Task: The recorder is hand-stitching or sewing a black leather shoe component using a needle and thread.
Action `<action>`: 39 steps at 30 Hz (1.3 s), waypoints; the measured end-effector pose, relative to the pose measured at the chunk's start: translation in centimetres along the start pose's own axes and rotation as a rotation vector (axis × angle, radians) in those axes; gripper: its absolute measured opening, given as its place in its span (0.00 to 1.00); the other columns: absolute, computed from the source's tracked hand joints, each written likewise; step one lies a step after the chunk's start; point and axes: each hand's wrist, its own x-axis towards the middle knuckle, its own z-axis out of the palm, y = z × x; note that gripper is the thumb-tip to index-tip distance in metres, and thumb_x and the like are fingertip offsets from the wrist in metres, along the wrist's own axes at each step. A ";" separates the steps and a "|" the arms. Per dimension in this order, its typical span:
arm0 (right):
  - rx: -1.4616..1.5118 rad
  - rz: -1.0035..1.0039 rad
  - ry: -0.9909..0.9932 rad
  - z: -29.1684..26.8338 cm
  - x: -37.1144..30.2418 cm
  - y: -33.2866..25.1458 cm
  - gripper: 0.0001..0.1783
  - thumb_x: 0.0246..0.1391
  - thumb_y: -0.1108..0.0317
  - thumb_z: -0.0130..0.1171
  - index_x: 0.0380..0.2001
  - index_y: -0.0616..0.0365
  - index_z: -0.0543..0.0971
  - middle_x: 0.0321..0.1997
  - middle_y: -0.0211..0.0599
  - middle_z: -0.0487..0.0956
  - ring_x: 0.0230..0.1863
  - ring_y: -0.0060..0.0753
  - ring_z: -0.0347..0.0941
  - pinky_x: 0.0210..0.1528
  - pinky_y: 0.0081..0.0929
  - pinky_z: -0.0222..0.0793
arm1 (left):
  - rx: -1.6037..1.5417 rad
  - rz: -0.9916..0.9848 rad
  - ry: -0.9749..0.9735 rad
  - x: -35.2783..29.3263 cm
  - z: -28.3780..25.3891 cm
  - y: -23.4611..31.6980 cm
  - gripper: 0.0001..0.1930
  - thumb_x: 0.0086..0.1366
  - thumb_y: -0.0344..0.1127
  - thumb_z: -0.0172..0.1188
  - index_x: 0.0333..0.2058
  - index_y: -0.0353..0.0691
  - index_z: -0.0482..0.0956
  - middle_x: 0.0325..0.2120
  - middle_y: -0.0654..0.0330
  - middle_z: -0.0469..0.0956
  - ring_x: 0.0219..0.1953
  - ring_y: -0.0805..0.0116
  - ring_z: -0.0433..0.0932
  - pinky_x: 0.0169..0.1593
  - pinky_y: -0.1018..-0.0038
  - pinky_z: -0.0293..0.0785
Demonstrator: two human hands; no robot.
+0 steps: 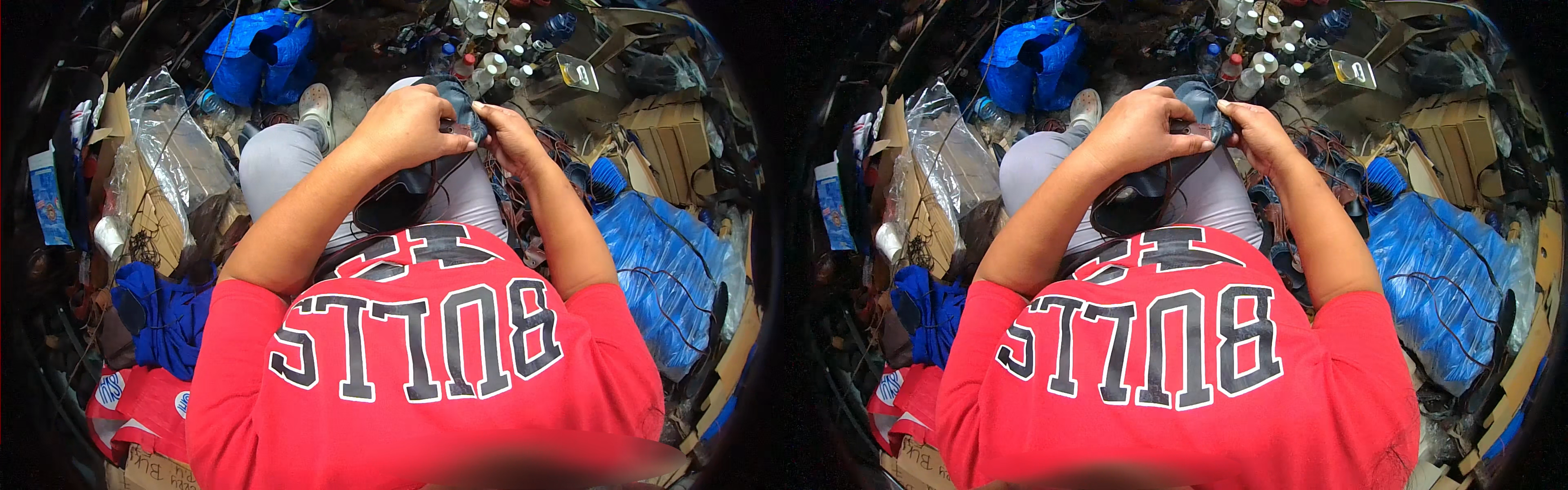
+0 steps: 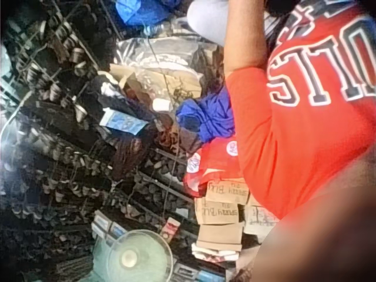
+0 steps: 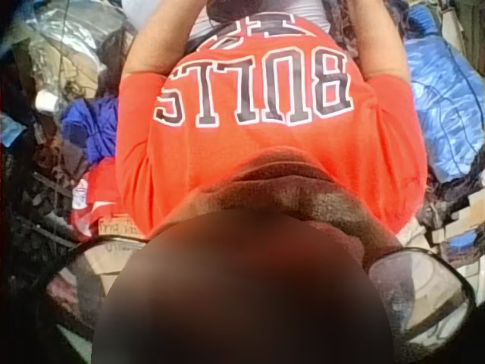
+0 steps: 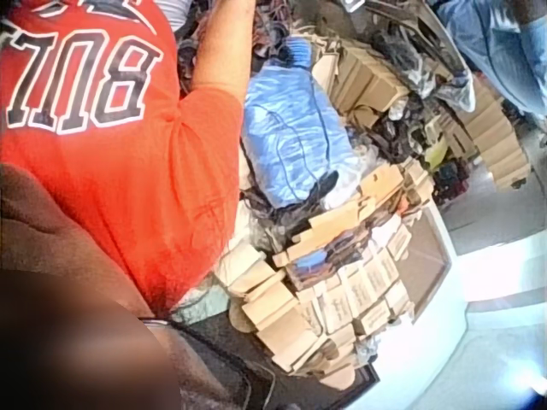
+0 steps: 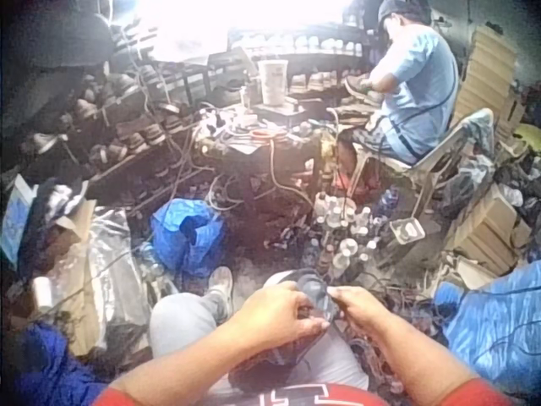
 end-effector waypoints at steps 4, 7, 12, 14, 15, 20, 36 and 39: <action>0.011 0.010 -0.015 -0.2 0.1 0.0 0.11 0.63 0.61 0.55 0.34 0.56 0.80 0.28 0.24 0.78 0.25 0.15 0.68 0.25 0.16 0.62 | -0.017 0.007 -0.007 0.3 0.0 -0.1 0.25 0.49 0.54 0.71 0.34 0.35 0.85 0.30 0.49 0.79 0.35 0.52 0.79 0.40 0.64 0.76; 0.014 0.015 -0.015 -0.3 0.1 0.0 0.11 0.62 0.61 0.55 0.35 0.56 0.80 0.29 0.24 0.78 0.25 0.15 0.69 0.26 0.16 0.63 | -0.022 0.008 -0.014 0.4 0.0 -0.2 0.25 0.49 0.54 0.71 0.34 0.35 0.85 0.30 0.49 0.79 0.34 0.52 0.79 0.40 0.64 0.76; 0.002 0.020 0.004 -0.2 0.0 0.1 0.11 0.63 0.61 0.55 0.35 0.57 0.79 0.30 0.24 0.78 0.26 0.15 0.70 0.27 0.15 0.65 | -0.039 -0.001 -0.017 0.5 0.1 -0.3 0.25 0.49 0.54 0.72 0.35 0.35 0.85 0.30 0.49 0.79 0.34 0.52 0.79 0.39 0.65 0.76; 0.004 0.021 -0.005 -0.2 0.0 0.0 0.11 0.63 0.61 0.54 0.36 0.57 0.79 0.30 0.25 0.79 0.27 0.15 0.71 0.28 0.15 0.66 | -0.040 -0.003 -0.017 0.5 0.0 -0.3 0.25 0.49 0.54 0.72 0.35 0.36 0.85 0.30 0.49 0.79 0.34 0.53 0.79 0.39 0.65 0.76; 0.001 0.023 -0.004 -0.2 0.0 0.0 0.11 0.63 0.61 0.54 0.36 0.57 0.79 0.30 0.25 0.79 0.27 0.15 0.71 0.28 0.15 0.66 | -0.041 -0.002 -0.019 0.5 0.0 -0.3 0.25 0.49 0.54 0.72 0.35 0.36 0.85 0.30 0.49 0.79 0.34 0.53 0.79 0.39 0.65 0.76; 0.033 0.020 -0.073 -0.7 0.2 0.4 0.12 0.62 0.57 0.56 0.36 0.55 0.79 0.29 0.23 0.79 0.25 0.14 0.69 0.24 0.13 0.59 | -0.066 -0.001 -0.038 0.4 -0.2 -0.3 0.24 0.48 0.53 0.73 0.35 0.36 0.86 0.30 0.50 0.79 0.34 0.54 0.79 0.39 0.65 0.76; -0.840 -0.577 -0.238 -2.8 -0.2 -9.0 0.23 0.51 0.59 0.68 0.49 0.55 0.80 0.30 0.23 0.71 0.32 0.18 0.64 0.35 0.19 0.63 | 0.040 0.176 -0.071 -1.7 -0.5 1.4 0.20 0.46 0.46 0.73 0.36 0.39 0.84 0.35 0.55 0.78 0.39 0.53 0.79 0.43 0.63 0.75; -1.256 -0.327 -0.301 -0.6 0.1 -10.6 0.22 0.52 0.56 0.67 0.47 0.56 0.81 0.29 0.27 0.76 0.33 0.22 0.69 0.39 0.25 0.67 | 0.152 0.211 -0.057 -2.8 -0.6 1.7 0.19 0.46 0.45 0.72 0.35 0.41 0.83 0.35 0.57 0.77 0.38 0.55 0.79 0.43 0.63 0.74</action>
